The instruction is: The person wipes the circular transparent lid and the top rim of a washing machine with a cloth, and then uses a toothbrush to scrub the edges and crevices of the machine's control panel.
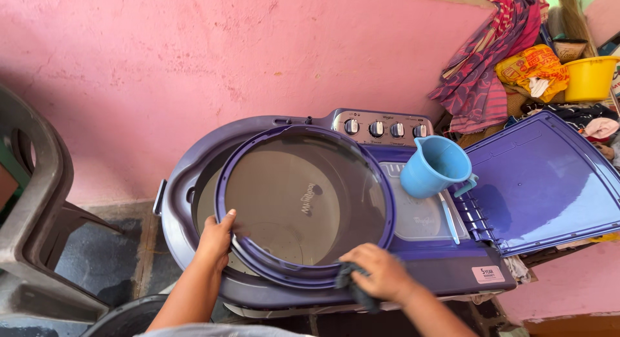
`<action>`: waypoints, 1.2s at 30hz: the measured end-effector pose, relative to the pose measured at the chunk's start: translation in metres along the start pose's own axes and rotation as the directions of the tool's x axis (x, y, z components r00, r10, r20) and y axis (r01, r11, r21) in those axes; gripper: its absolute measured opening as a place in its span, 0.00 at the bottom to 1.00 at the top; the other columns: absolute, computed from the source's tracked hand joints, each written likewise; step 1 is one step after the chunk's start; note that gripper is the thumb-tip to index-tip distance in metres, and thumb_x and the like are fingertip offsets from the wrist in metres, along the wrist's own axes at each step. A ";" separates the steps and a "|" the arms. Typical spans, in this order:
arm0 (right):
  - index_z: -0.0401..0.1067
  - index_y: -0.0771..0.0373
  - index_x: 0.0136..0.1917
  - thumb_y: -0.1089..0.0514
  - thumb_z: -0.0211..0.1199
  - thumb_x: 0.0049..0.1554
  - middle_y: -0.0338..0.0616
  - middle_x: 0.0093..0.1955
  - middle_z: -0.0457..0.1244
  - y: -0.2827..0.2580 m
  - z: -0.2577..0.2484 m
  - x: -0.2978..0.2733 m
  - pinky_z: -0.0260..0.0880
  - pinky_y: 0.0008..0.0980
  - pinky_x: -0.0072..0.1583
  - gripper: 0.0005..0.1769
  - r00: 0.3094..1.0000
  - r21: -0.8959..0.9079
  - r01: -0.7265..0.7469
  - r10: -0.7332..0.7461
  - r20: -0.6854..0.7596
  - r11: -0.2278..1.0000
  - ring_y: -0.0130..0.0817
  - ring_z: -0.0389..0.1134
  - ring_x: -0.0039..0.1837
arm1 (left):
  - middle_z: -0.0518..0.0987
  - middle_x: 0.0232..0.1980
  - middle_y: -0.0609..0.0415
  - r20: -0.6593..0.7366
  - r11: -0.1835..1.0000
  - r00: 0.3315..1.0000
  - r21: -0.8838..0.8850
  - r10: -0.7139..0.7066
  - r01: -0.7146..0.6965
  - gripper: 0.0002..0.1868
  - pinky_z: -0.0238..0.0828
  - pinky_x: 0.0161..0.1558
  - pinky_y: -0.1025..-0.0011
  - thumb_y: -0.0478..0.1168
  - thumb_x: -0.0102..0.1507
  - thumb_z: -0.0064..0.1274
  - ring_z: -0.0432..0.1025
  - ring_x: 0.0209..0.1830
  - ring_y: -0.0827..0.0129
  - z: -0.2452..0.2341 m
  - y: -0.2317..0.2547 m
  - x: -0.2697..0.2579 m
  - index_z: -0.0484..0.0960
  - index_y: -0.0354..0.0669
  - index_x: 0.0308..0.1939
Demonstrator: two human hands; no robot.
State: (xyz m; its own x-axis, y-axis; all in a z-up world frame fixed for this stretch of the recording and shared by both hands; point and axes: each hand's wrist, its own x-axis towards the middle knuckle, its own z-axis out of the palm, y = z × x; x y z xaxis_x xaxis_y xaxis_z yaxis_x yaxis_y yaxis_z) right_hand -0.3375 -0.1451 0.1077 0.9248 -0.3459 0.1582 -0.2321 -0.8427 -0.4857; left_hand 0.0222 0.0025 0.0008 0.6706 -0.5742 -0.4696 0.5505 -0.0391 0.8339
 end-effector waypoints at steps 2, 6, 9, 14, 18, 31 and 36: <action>0.76 0.59 0.56 0.61 0.67 0.48 0.47 0.52 0.69 -0.018 0.025 0.008 0.70 0.43 0.60 0.21 0.993 0.033 0.064 -0.060 -0.102 0.997 0.49 0.69 0.58 | 0.76 0.58 0.40 -0.027 0.994 0.999 -0.102 0.043 -0.046 0.33 0.78 0.47 0.55 0.48 0.66 0.53 0.75 0.51 0.53 -0.001 0.006 -0.005 0.62 0.36 0.69; 0.75 0.59 0.56 0.62 0.67 0.49 0.47 0.52 0.69 -0.067 0.075 0.045 0.69 0.44 0.60 0.19 0.962 0.113 0.032 0.000 -0.273 0.993 0.50 0.69 0.58 | 0.72 0.63 0.41 -0.092 0.971 0.995 -0.233 0.036 -0.057 0.39 0.76 0.49 0.55 0.50 0.63 0.54 0.73 0.54 0.55 -0.009 0.014 -0.034 0.60 0.39 0.73; 0.74 0.59 0.56 0.62 0.67 0.49 0.48 0.52 0.68 -0.099 0.098 0.072 0.69 0.44 0.59 0.19 0.967 0.190 0.020 0.030 -0.254 0.982 0.51 0.68 0.58 | 0.72 0.63 0.41 -0.157 0.959 0.978 -0.226 0.137 -0.170 0.43 0.77 0.50 0.57 0.46 0.60 0.59 0.73 0.55 0.55 -0.007 0.011 -0.059 0.57 0.37 0.74; 0.72 0.60 0.60 0.60 0.66 0.52 0.49 0.56 0.67 -0.084 0.095 0.077 0.66 0.45 0.62 0.21 0.987 0.211 0.087 -0.056 -0.150 0.974 0.51 0.67 0.61 | 0.72 0.61 0.40 -0.254 0.981 0.954 -0.067 0.159 -0.181 0.49 0.75 0.50 0.59 0.37 0.57 0.61 0.73 0.54 0.53 0.000 0.020 -0.070 0.49 0.39 0.77; 0.77 0.57 0.56 0.58 0.66 0.49 0.46 0.55 0.69 -0.018 0.065 0.058 0.63 0.46 0.63 0.20 0.995 0.043 0.063 -0.059 -0.075 0.997 0.50 0.66 0.61 | 0.74 0.57 0.37 -0.230 0.984 0.966 -0.098 0.121 -0.146 0.47 0.77 0.44 0.58 0.36 0.57 0.58 0.75 0.47 0.51 0.001 0.021 -0.070 0.50 0.39 0.77; 0.75 0.63 0.60 0.63 0.68 0.56 0.50 0.56 0.69 0.221 0.020 0.126 0.69 0.40 0.60 0.18 0.623 0.224 -0.381 0.428 -0.654 0.897 0.46 0.71 0.57 | 0.77 0.49 0.40 -0.204 0.985 0.971 -0.092 0.127 -0.148 0.45 0.78 0.36 0.59 0.34 0.55 0.59 0.76 0.37 0.56 -0.007 0.018 -0.062 0.55 0.38 0.74; 0.70 0.67 0.62 0.66 0.64 0.58 0.44 0.53 0.67 0.240 0.007 0.120 0.72 0.29 0.52 0.18 0.596 0.852 -0.084 0.712 -0.372 0.516 0.30 0.70 0.51 | 0.79 0.47 0.36 -0.188 0.994 0.977 -0.027 0.101 -0.108 0.49 0.78 0.32 0.59 0.34 0.54 0.59 0.78 0.32 0.54 -0.041 0.049 -0.047 0.52 0.39 0.77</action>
State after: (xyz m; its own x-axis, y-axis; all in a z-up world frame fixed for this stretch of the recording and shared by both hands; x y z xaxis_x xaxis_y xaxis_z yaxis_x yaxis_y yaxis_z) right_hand -0.2801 -0.3858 0.0040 0.2735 -0.9594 0.0686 0.0594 -0.0543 -0.9968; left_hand 0.0381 0.0614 0.0517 0.8041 -0.4115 -0.4291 0.4882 0.0449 0.8716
